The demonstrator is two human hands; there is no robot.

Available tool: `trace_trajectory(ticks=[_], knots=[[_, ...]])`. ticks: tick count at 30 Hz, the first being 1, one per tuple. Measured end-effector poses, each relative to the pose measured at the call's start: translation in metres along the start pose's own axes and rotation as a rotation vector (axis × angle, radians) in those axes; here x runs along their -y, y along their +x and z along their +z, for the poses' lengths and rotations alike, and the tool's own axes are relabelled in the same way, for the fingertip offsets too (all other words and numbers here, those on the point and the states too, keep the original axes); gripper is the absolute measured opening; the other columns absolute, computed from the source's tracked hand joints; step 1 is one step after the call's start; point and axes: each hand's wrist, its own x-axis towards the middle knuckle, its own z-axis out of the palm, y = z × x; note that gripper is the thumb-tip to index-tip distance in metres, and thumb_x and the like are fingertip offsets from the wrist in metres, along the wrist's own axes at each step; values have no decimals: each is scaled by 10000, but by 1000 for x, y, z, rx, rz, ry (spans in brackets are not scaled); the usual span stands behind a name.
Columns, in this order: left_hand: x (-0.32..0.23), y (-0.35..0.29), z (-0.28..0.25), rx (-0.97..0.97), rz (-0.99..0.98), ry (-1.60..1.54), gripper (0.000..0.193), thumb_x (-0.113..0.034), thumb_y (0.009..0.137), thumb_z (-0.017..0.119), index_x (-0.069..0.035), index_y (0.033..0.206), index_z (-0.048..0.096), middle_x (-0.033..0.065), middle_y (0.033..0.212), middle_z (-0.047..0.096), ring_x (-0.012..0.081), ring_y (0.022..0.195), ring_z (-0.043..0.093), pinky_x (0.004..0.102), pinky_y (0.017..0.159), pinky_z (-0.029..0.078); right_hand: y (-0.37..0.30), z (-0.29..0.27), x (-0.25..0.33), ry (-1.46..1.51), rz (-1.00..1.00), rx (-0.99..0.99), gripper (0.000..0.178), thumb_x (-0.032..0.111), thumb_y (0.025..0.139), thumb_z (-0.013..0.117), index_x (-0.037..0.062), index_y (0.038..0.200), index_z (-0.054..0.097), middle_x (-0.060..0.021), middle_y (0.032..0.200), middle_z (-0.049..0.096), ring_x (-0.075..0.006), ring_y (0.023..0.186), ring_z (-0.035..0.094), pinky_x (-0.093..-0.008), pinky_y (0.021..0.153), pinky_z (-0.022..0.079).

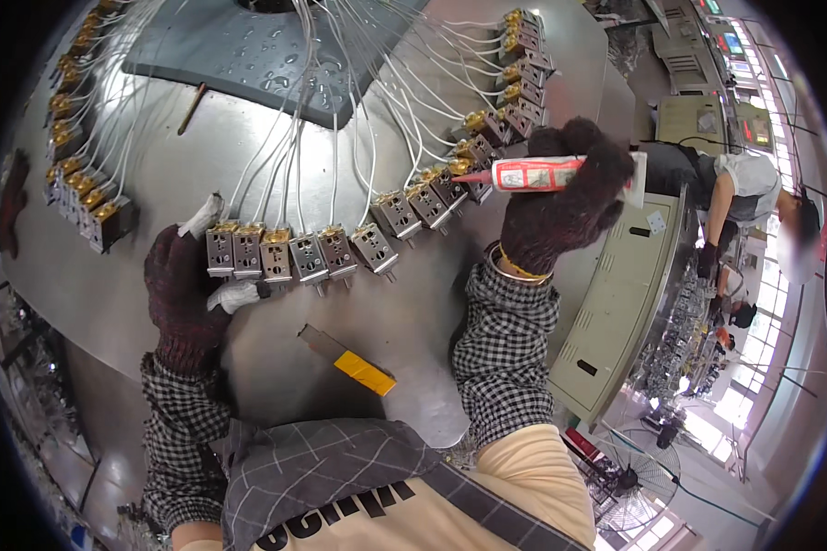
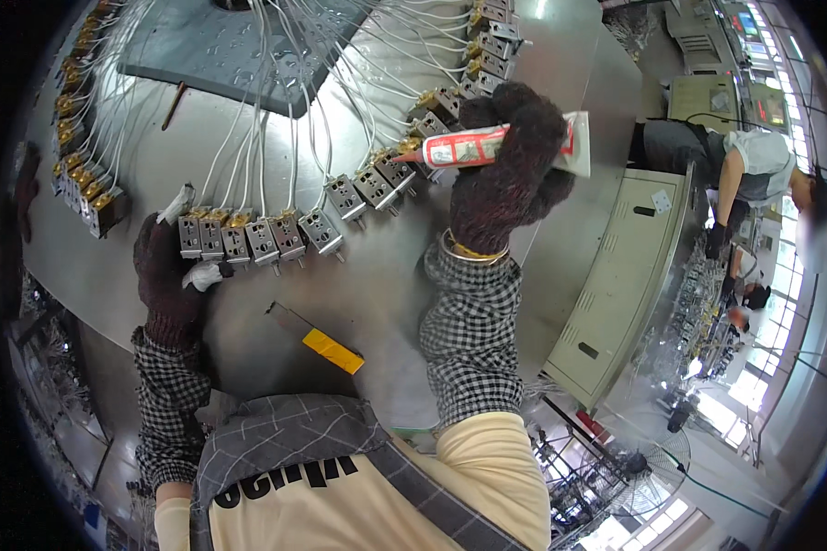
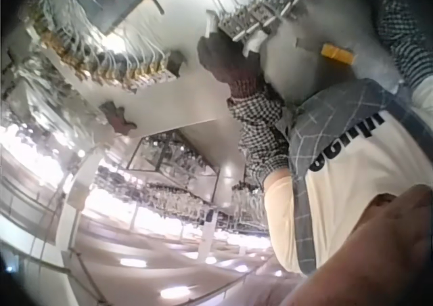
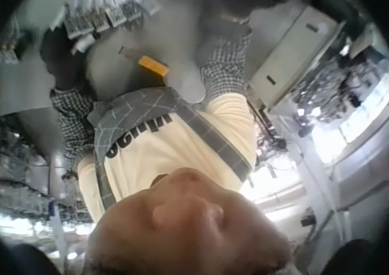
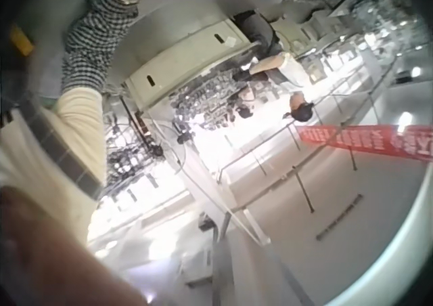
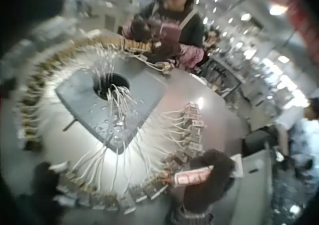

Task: Applying adhesive to electronic components and arranging them on a circular assembly fixture.

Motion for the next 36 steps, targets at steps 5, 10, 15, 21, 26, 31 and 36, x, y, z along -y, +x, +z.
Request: trace_trajectory(ticks=[5,10,15,21,26,31,36], knots=[[-2,4,-3,34,-1,36,931,-651,655,770,20,1270,573,157,988,640,328,928,640,436,814,502,-4,-11,-1,-176,-175,44,457,382,1004,437,-38,1105,584,-219,1013,643,-326,763,666,-440,653,593],[6,1,0,23,2,28,944,-668,656,763,20,1272,569,158,989,639,336,938,640,430,811,502,-9,-9,2,-455,-86,130,551,482,1030,301,14,1202,534,-250,1145,605,-392,876,653,-503,757,590],[5,3,0,16,79,95,928,-659,679,753,19,1285,563,157,1003,641,326,936,642,429,806,506,-8,-18,-4,-353,-61,166,562,498,1018,310,18,1209,530,-258,1132,607,-406,887,651,-511,757,586],[4,1,-2,64,-42,-54,891,-597,688,783,16,1295,560,149,1032,645,311,950,644,412,821,509,-11,-20,-20,-534,-449,164,399,219,952,619,32,1286,503,-212,1099,638,-310,807,673,-413,658,604],[6,2,0,42,-16,-84,865,-551,689,805,16,1295,561,150,1046,643,297,957,647,402,823,517,-22,-5,-8,-242,-132,20,387,259,949,624,-22,1200,536,-233,1038,649,-315,782,675,-446,661,605],[3,4,0,51,-36,-117,860,-548,702,800,20,1301,559,160,1063,634,287,957,652,394,825,523,-27,-2,-12,-236,-80,-10,407,291,946,629,-65,1131,562,-249,989,659,-320,761,676,-472,663,605],[-3,8,-2,36,-41,-120,891,-603,709,753,39,1295,553,158,1010,695,297,927,636,406,828,493,-24,6,-3,30,-66,186,434,332,1015,468,-82,1124,543,-208,1038,639,-300,883,668,-400,686,629]])
